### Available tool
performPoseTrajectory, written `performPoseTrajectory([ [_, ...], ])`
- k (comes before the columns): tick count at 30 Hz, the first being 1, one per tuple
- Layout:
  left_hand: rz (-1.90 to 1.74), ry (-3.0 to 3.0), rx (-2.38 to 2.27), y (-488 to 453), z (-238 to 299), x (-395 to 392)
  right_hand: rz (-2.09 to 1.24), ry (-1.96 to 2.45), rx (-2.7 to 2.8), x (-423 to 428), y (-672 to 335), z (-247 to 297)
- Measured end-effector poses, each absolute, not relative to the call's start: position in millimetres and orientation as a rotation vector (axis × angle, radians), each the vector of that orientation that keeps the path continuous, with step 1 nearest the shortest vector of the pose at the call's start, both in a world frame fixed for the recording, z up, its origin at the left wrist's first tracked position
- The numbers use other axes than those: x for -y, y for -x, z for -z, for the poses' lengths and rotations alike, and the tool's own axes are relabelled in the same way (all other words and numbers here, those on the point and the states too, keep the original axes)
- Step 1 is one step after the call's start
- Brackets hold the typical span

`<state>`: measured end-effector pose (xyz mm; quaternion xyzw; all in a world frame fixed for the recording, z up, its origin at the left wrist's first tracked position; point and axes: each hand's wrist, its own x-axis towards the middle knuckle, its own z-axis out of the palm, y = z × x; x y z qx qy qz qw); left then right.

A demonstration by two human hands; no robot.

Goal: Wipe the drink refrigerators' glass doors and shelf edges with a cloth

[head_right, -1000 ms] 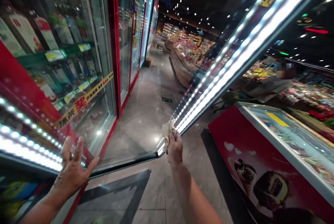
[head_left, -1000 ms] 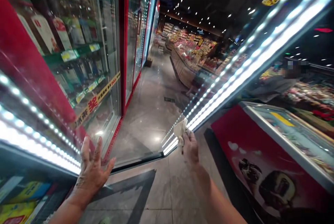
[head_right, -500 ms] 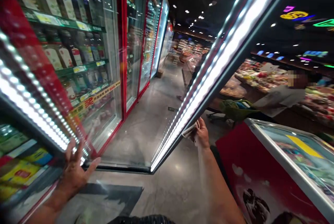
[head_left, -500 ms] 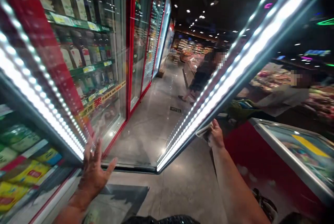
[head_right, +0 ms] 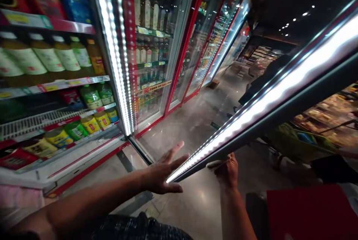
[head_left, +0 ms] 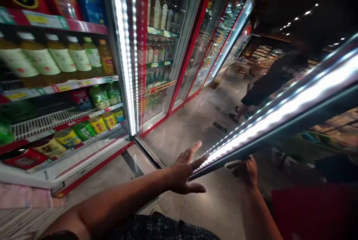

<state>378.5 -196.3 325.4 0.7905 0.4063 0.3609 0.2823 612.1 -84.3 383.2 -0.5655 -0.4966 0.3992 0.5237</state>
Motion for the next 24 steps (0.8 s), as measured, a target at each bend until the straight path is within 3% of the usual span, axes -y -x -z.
performPoseTrajectory([
  [15, -1.013, -1.912, -1.242, -401, -333, 350, -1.294, 1.133, 1.608, 161, -602, -418],
  [24, -1.34, -1.558, -1.775, -393, -330, 480, -1.858, 0.594, 2.145, 191, -532, -422],
])
